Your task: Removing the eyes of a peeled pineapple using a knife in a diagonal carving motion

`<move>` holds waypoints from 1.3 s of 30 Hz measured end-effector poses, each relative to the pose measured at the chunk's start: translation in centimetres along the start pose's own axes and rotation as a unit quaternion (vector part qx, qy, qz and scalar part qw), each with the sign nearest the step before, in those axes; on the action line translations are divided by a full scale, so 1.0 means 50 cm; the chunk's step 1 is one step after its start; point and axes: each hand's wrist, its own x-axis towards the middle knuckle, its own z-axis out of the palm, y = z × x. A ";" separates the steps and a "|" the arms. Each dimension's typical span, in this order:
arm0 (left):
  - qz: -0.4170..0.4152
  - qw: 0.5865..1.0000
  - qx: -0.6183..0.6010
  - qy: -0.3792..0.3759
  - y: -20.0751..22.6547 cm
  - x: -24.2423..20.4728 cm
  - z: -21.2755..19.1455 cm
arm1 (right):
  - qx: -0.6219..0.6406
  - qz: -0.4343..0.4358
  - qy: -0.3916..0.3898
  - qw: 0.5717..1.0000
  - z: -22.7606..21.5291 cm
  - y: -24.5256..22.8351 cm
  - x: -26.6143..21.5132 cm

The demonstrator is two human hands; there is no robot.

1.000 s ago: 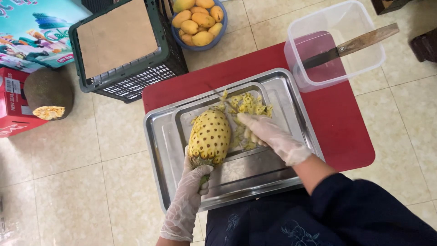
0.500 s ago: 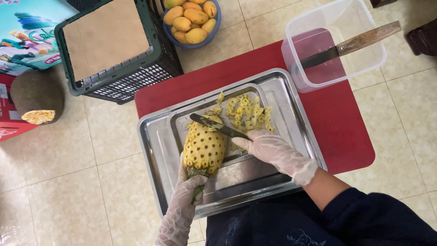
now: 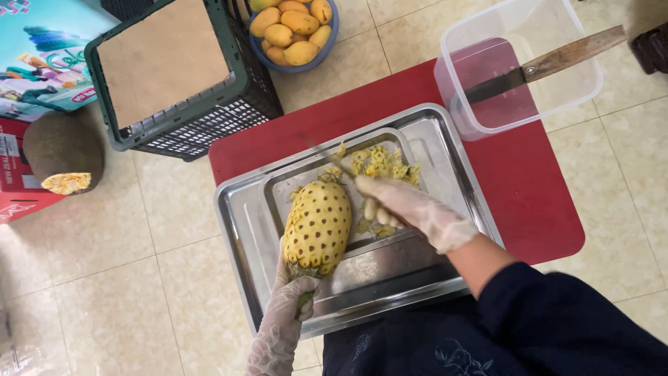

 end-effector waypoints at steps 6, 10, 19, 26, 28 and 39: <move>0.006 1.000 -0.014 0.003 0.035 -0.019 0.015 | 0.005 0.002 0.038 0.999 -0.045 0.098 0.008; 0.101 0.994 0.052 -0.002 0.073 -0.031 0.041 | -0.001 0.006 0.062 0.998 -0.044 0.118 -0.028; 0.023 0.825 0.551 0.122 0.159 -0.120 0.139 | -0.352 -0.066 0.138 0.923 0.038 0.177 -0.119; 0.010 0.832 0.538 0.134 0.145 -0.113 0.144 | -0.424 -0.150 0.222 0.865 0.046 0.278 -0.067; 0.008 0.837 0.530 0.136 0.146 -0.131 0.153 | -0.437 -0.150 0.223 0.859 0.054 0.270 -0.074; 0.005 0.849 0.516 0.116 0.131 -0.144 0.152 | -0.379 -0.102 0.099 0.915 0.082 0.116 -0.101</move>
